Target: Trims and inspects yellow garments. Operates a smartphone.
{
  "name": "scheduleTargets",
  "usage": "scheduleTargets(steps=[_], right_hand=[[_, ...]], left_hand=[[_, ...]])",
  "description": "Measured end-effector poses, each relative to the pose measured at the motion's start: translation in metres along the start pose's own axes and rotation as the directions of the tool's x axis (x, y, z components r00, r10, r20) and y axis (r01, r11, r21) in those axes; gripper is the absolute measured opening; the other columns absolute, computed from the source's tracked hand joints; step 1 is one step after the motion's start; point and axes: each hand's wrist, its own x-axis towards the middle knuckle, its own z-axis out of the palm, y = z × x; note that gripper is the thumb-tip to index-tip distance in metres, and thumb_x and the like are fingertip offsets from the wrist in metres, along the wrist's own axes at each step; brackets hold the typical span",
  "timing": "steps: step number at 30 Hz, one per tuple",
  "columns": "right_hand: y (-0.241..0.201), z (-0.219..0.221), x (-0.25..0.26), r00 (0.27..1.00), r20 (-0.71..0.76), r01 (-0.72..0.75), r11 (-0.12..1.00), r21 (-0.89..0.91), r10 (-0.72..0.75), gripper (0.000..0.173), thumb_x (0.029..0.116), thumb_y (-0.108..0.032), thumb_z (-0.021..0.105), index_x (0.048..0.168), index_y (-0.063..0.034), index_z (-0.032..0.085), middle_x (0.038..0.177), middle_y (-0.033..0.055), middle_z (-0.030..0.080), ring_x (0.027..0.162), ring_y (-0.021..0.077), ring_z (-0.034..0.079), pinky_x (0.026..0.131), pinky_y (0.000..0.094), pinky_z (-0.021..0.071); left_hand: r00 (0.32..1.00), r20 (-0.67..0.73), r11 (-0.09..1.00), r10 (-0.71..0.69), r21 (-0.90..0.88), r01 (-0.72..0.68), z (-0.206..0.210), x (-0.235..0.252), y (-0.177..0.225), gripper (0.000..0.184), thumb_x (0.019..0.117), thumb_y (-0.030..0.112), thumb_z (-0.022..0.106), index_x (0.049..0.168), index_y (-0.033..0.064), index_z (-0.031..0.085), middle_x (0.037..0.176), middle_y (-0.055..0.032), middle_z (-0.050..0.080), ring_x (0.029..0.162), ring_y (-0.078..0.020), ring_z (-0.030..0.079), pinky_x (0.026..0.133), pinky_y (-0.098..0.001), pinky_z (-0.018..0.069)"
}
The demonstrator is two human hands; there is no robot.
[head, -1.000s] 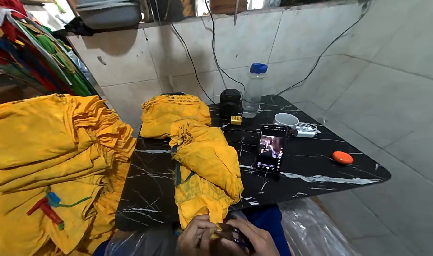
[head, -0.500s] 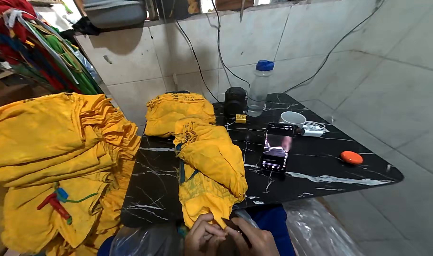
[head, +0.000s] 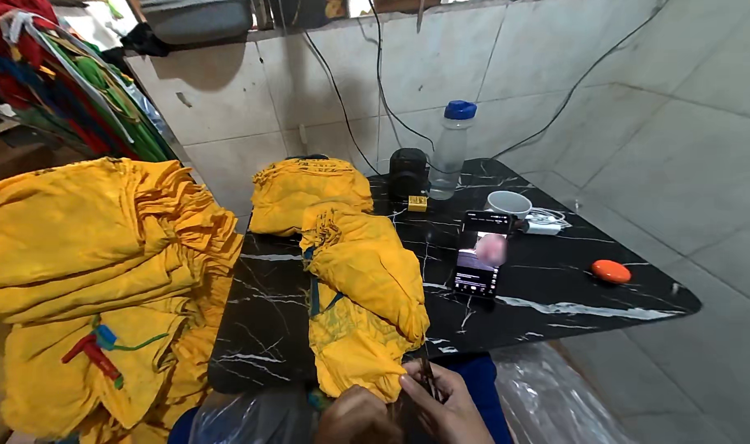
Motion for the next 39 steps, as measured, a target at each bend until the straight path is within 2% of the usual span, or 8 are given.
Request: scheduleTargets(steps=[5,8,13,18,25,29,32,39], right_hand=[[0.003,-0.005,-0.002,0.997,0.018,-0.082,0.995,0.047,0.082,0.009,0.0985,-0.008,0.066,0.105,-0.0068,0.072,0.078,-0.0014,0.065,0.048,0.0014,0.044,0.042,0.019,0.0376],[0.005,-0.004,-0.004,0.995,0.027,-0.092,0.995,0.047,0.091,0.008,0.0979,-0.009,0.067,0.104,-0.0073,0.072,0.077,-0.0027,0.065,0.049,0.0008,0.045,0.043,0.0186,0.0377],[0.005,0.004,-0.006,0.997,0.048,-0.063,0.998,0.017,0.062,0.007,0.0964,-0.008,0.069,0.102,-0.0055,0.072,0.081,-0.002,0.068,0.057,0.0023,0.053,0.051,0.0206,0.0455],[0.007,0.006,-0.007,0.997,0.067,0.042,0.994,-0.104,-0.035,0.007,0.0971,-0.007,0.066,0.101,-0.004,0.071,0.086,-0.0015,0.068,0.067,0.0026,0.059,0.06,0.0214,0.0503],[0.01,0.007,-0.007,0.957,0.067,0.279,0.83,-0.482,-0.283,0.011,0.0931,-0.005,0.071,0.101,0.0016,0.072,0.099,0.011,0.071,0.089,0.0115,0.068,0.08,0.0257,0.0575],[0.002,0.003,-0.011,0.916,0.097,0.345,0.642,-0.684,-0.39,0.023,0.0901,-0.022,0.08,0.105,-0.0054,0.073,0.105,0.0089,0.071,0.091,0.0123,0.069,0.075,0.0285,0.0603],[-0.01,-0.002,-0.017,0.899,0.162,0.353,0.455,-0.818,-0.406,0.036,0.0932,-0.041,0.076,0.102,-0.0063,0.073,0.091,0.0095,0.07,0.075,0.0164,0.069,0.059,0.0331,0.057],[-0.006,0.009,-0.022,0.889,0.176,0.33,0.327,-0.886,-0.422,0.031,0.1015,-0.036,0.064,0.097,-0.0073,0.075,0.075,0.0059,0.07,0.063,0.0181,0.069,0.052,0.0368,0.0556]], left_hand=[[0.918,0.366,0.969,-0.153,0.238,0.067,-0.027,-0.005,0.002,0.026,0.1007,0.005,0.057,0.119,0.0104,0.076,0.11,-0.0097,0.072,0.107,-0.0243,0.066,0.097,-0.0405,0.054],[0.989,0.091,0.983,-0.12,0.152,0.105,-0.024,-0.003,0.006,0.014,0.0978,0.013,0.069,0.109,0.0061,0.075,0.102,-0.0059,0.074,0.097,-0.014,0.07,0.091,-0.0323,0.0588],[0.959,-0.257,0.956,-0.122,0.229,0.183,0.011,-0.002,0.005,0.031,0.086,0.026,0.084,0.105,0.0026,0.075,0.103,-0.0084,0.073,0.097,-0.0119,0.07,0.088,-0.0284,0.0598],[0.937,-0.348,0.975,-0.031,0.198,0.106,0.023,-0.009,-0.006,0.006,0.0936,0.008,0.072,0.096,0.0045,0.077,0.1,-0.0061,0.075,0.099,-0.0097,0.072,0.09,-0.0249,0.0602],[0.945,-0.286,0.97,-0.159,-0.224,0.096,0.016,-0.006,-0.005,0.004,0.0933,0.004,0.072,0.094,0.0,0.07,0.11,-0.012,0.071,0.084,-0.0168,0.074,0.074,-0.0309,0.0662],[0.973,-0.196,0.971,-0.125,-0.224,0.079,0.012,-0.006,-0.006,0.006,0.0953,0.006,0.07,0.094,0.0007,0.071,0.124,-0.0139,0.069,0.105,-0.018,0.072,0.088,-0.0324,0.063],[0.974,-0.214,0.98,-0.071,-0.197,0.028,0.008,-0.007,-0.012,0.008,0.0965,0.012,0.07,0.095,0.004,0.07,0.13,-0.0128,0.067,0.117,-0.0185,0.067,0.096,-0.0329,0.0596],[0.977,-0.197,0.969,-0.083,-0.243,0.033,0.014,-0.005,-0.011,0.005,0.0955,0.008,0.071,0.096,0.0032,0.071,0.133,-0.0148,0.066,0.12,-0.0228,0.067,0.1,-0.0375,0.059]])
